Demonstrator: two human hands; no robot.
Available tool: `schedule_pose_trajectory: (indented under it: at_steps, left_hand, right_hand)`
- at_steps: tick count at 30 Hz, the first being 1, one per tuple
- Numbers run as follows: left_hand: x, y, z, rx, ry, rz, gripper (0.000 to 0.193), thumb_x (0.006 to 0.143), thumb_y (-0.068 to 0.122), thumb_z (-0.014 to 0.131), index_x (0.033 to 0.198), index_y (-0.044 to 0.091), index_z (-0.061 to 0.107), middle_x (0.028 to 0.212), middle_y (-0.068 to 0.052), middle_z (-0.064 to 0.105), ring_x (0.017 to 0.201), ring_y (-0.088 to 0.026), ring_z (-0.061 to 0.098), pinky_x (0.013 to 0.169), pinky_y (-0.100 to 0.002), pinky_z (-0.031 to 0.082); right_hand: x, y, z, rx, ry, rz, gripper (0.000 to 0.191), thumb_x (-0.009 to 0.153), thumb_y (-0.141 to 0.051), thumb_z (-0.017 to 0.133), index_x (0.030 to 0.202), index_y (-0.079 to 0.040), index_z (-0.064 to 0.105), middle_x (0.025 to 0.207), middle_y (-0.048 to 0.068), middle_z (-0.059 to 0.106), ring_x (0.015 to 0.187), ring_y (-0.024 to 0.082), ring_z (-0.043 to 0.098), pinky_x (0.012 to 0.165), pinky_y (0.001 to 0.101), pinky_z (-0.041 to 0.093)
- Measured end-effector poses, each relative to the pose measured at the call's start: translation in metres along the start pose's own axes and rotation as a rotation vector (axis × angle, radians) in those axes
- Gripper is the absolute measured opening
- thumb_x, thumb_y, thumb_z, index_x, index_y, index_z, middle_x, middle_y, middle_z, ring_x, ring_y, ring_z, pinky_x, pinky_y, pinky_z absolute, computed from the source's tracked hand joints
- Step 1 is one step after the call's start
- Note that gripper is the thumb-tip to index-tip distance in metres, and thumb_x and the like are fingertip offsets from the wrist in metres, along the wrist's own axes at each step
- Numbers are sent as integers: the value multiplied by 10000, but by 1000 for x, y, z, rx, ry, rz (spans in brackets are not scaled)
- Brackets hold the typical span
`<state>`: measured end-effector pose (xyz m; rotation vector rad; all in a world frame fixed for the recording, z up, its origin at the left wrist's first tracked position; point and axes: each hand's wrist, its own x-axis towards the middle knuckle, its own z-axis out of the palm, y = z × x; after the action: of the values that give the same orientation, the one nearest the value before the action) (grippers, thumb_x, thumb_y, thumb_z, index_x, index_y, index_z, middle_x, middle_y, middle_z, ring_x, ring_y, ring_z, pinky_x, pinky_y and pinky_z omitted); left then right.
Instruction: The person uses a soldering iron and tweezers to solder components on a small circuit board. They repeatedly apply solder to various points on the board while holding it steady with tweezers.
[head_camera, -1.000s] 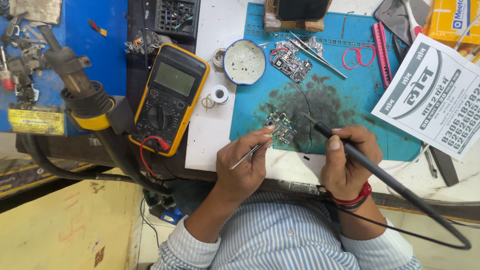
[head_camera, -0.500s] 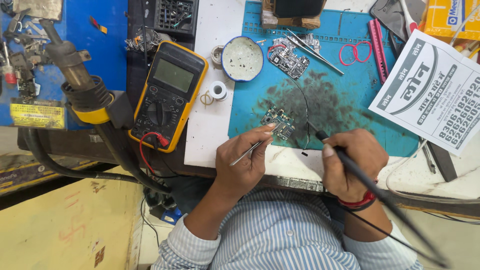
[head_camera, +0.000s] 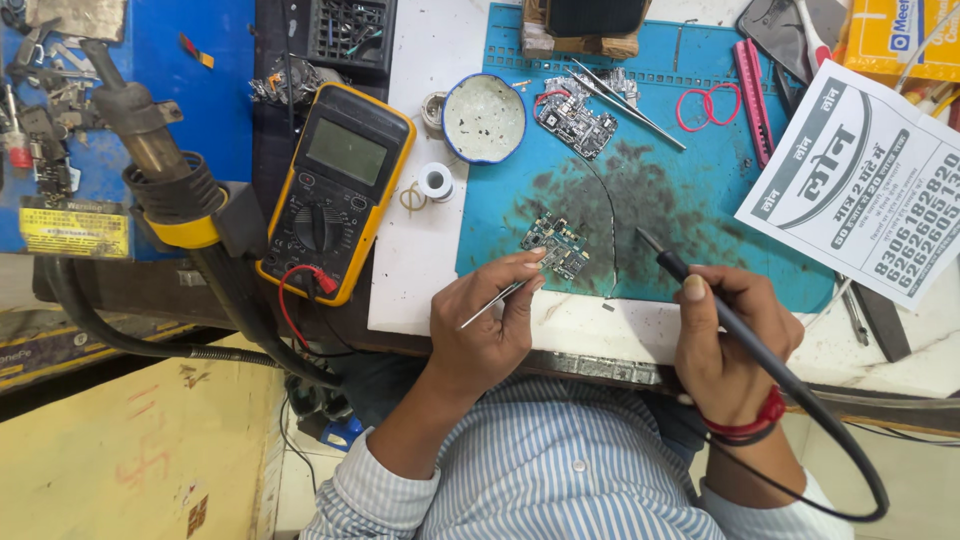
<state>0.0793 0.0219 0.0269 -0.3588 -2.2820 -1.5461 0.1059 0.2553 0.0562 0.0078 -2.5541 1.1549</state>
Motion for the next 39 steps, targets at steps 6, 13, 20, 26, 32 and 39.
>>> schedule_pose_trajectory:
  at_steps: [6, 13, 20, 26, 32, 39]
  left_hand:
    - [2, -1, -2, 9, -1, 4, 165, 975, 32, 724, 1102, 58, 622, 1123, -101, 770, 974, -242, 792, 804, -310, 632]
    - [0, 1, -3, -6, 24, 0, 162, 973, 18, 720, 1093, 52, 617, 1116, -115, 768, 997, -255, 791, 823, -317, 635]
    - [-5, 2, -4, -100, 67, -10, 166, 988, -2, 699, 1108, 32, 589, 1131, -166, 758, 1021, -267, 792, 848, -312, 642]
    - [-11, 1, -4, -163, 122, -10, 148, 1030, 16, 666, 1142, 18, 569, 1155, -170, 750, 1021, -230, 773, 838, -293, 615]
    - [-14, 0, -4, -141, 186, -89, 155, 1016, 75, 700, 1117, 40, 587, 1129, -132, 778, 818, -93, 726, 603, -194, 457]
    - [-10, -5, -4, -129, 143, -67, 143, 1034, 51, 688, 1154, 18, 617, 1158, -138, 763, 922, -134, 742, 741, -233, 552]
  right_hand:
    - [16, -27, -21, -117, -166, 120, 123, 921, -88, 731, 1017, -12, 724, 824, 88, 695, 656, 174, 625, 627, 280, 468]
    - [25, -42, -46, -146, -385, 86, 227, 711, -44, 685, 918, -63, 775, 817, 86, 670, 742, 182, 668, 696, 300, 512]
    - [14, -45, -33, 17, -218, 64, 188, 907, -77, 657, 1077, -25, 716, 889, 102, 709, 756, 207, 678, 706, 322, 512]
    - [17, -44, 20, -125, -161, -340, 397, 844, -106, 785, 1217, -36, 668, 911, 133, 666, 826, 312, 623, 758, 396, 494]
    - [27, -56, 44, -206, -185, -376, 467, 814, -152, 830, 1224, -34, 639, 973, 130, 677, 878, 327, 619, 773, 412, 497]
    - [19, -34, 51, -185, -93, -348, 426, 904, -168, 818, 1265, -49, 626, 1079, 120, 715, 926, 300, 670, 812, 386, 530]
